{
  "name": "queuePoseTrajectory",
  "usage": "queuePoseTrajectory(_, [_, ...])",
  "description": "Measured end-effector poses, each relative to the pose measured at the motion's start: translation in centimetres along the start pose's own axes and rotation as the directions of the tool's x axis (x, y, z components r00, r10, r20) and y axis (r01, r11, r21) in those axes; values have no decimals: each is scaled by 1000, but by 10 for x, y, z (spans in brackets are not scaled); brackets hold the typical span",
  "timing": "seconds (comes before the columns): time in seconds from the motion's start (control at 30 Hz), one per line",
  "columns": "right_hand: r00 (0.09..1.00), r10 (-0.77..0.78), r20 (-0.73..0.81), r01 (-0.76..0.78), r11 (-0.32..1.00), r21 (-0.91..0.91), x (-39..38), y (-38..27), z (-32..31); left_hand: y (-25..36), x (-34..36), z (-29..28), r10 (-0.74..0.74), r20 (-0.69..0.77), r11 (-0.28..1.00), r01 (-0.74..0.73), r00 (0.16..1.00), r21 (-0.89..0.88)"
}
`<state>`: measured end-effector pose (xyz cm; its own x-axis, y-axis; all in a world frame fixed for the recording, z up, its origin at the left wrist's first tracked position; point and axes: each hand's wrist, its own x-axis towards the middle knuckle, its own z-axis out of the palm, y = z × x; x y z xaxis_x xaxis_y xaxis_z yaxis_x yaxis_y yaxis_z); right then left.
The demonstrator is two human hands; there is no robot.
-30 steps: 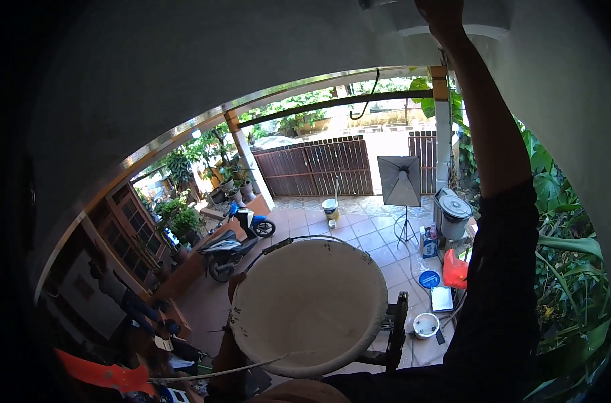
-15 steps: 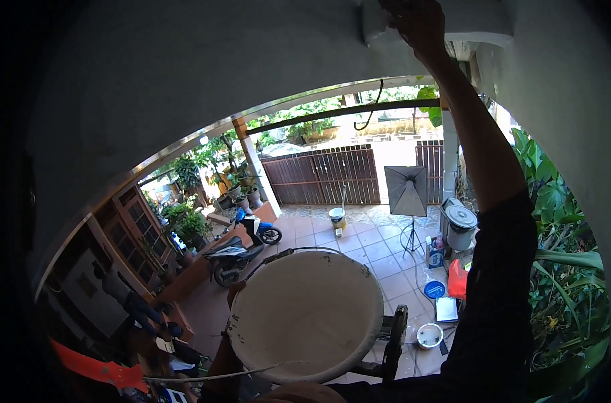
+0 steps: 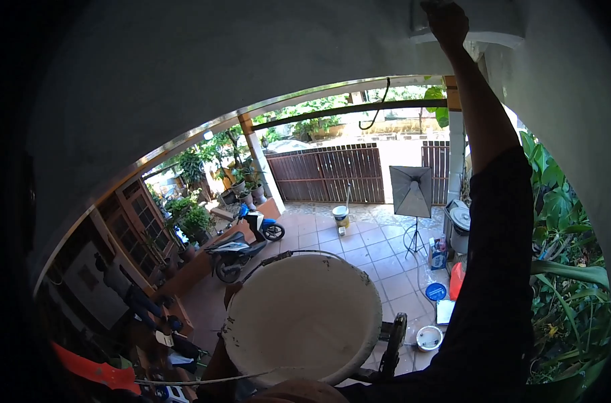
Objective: The person is painting a ceiling using a brush and white paint while standing on a ladder.
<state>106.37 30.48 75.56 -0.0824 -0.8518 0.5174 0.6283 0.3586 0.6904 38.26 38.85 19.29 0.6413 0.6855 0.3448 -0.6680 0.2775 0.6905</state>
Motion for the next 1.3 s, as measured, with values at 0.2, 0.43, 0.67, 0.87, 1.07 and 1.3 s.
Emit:
queuePoseTrajectory(0.2, [741, 532, 409, 158, 454, -877, -44, -16, -2, 8, -25, 37, -17, -369, 984, 81, 929, 159])
queuePoseTrajectory(0.43, [810, 234, 537, 396, 457, -796, -15, -11, 14, 17, -29, 121, -93, -623, 975, 197, 776, 99])
queuePoseTrajectory(0.67, [746, 660, 86, -122, 262, -957, 0, 28, 47, 14, -25, 101, -107, -619, 973, 211, 778, 96])
queuePoseTrajectory(0.87, [646, 762, 57, -294, 317, -902, -18, 20, 75, 17, -34, 86, -110, -629, 967, 230, 770, 113])
queuePoseTrajectory(1.07, [699, 627, 344, 131, 361, -923, 15, -3, 88, 21, -37, 159, 129, -671, 905, 190, 730, 380])
queuePoseTrajectory(1.3, [756, 63, 652, 482, 620, -619, 47, -1, 56, 19, -36, 131, -23, -668, 936, 250, 744, 246])
